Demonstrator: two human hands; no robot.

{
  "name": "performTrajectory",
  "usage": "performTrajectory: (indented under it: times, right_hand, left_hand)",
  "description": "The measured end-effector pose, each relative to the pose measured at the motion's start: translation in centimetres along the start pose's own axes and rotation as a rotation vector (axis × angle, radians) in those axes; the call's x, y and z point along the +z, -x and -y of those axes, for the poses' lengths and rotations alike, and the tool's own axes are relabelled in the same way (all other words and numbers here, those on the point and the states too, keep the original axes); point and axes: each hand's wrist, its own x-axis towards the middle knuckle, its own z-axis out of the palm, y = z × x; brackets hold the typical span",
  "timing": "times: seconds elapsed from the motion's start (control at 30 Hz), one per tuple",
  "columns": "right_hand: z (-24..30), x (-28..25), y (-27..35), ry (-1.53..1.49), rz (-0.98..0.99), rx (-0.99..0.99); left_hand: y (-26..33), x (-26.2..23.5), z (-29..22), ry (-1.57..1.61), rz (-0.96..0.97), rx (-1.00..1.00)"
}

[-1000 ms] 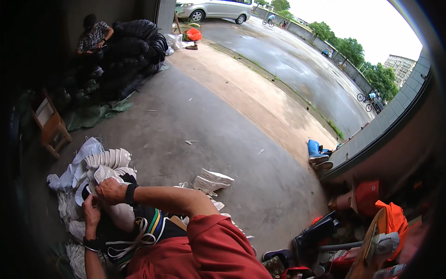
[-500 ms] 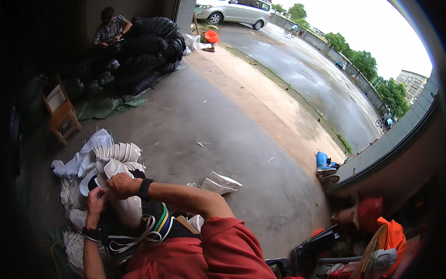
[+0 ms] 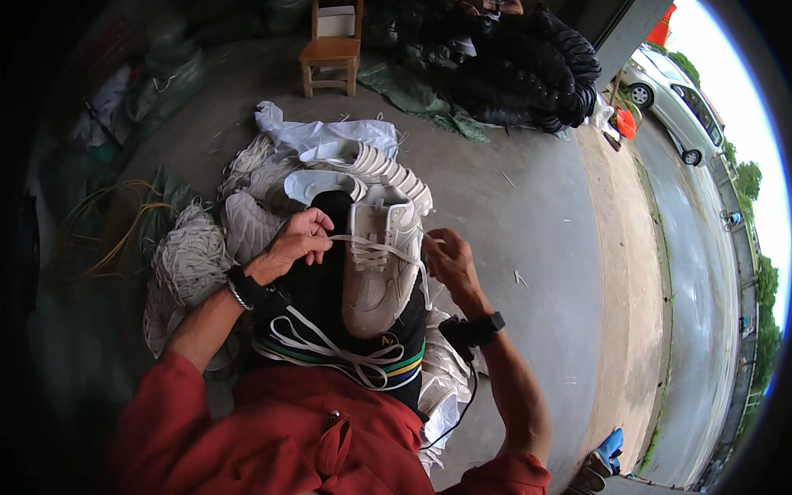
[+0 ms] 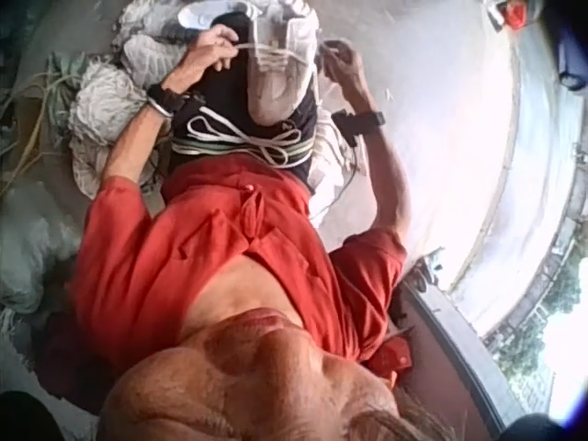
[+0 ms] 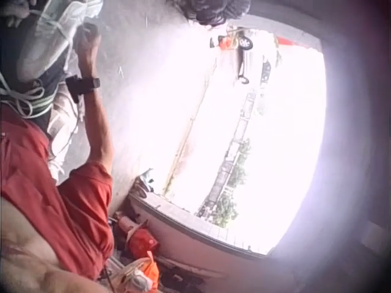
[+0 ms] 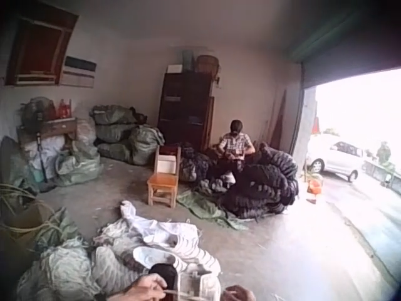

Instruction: The recorder is lacing a pair of beige athletic shoes while sitting in a shoe manufacturing or assembly area.

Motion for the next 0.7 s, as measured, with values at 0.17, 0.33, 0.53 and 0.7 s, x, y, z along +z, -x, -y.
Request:
performTrajectory:
  times: [0.17,0.33,0.53,0.7]
  right_hand:
    - [-1.0,-4.3,0.6,-0.303,-0.075,0.149]
    - [0.3,-10.6,1.6,-0.475,-0.294,0.068]
    - [-1.6,-27.3,6.2,-0.762,-0.311,-0.190]
    - [-11.2,-38.0,11.8,-1.192,-0.878,-0.099]
  left_hand:
    - [0.9,-2.0,-0.6,0.507,-0.093,0.004]
    - [-1.3,-0.3,1.0,0.324,-0.178,0.123]
    - [-2.6,0.2,4.0,-0.073,-0.158,0.217]
    - [-0.9,1.0,1.4,-0.058,-0.062,0.006]
